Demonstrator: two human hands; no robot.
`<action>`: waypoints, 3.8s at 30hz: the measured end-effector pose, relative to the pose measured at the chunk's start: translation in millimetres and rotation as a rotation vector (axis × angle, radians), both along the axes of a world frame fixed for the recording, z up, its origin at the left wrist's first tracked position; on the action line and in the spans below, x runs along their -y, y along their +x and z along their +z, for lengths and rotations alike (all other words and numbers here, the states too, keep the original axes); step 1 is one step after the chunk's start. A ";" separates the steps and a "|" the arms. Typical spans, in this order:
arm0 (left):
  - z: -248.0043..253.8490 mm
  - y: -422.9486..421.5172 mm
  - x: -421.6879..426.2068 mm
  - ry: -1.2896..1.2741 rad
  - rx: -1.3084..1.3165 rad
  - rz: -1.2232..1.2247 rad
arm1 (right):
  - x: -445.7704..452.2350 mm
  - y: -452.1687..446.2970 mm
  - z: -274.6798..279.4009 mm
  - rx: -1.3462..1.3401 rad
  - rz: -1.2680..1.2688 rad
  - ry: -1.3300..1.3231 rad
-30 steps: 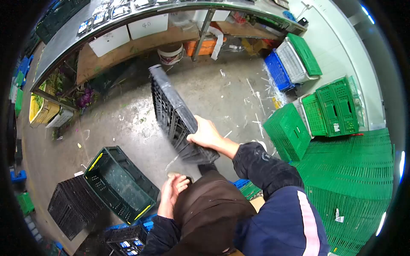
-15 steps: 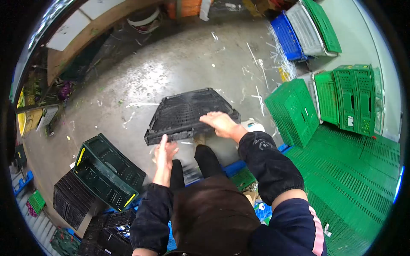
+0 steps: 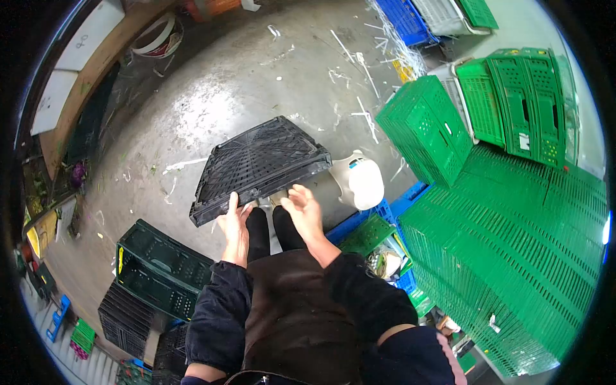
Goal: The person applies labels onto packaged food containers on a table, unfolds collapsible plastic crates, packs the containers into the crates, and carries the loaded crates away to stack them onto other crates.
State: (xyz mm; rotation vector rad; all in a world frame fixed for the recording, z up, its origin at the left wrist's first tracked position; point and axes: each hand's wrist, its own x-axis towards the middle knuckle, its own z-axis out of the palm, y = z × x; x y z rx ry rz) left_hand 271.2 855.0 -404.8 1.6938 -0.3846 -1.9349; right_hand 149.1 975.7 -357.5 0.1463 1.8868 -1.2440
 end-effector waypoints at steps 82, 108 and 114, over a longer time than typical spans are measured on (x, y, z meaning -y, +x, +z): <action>10.9 0.0 113.8 -0.449 0.742 -1.298 | 26.6 -135.3 3.5 -0.337 0.577 0.740; 37.2 13.4 143.1 -0.258 0.908 -1.477 | 10.9 -150.8 21.1 -0.234 0.606 0.632; 43.2 19.4 164.8 -0.321 0.897 -1.495 | 23.3 -167.5 9.6 -0.287 0.579 0.652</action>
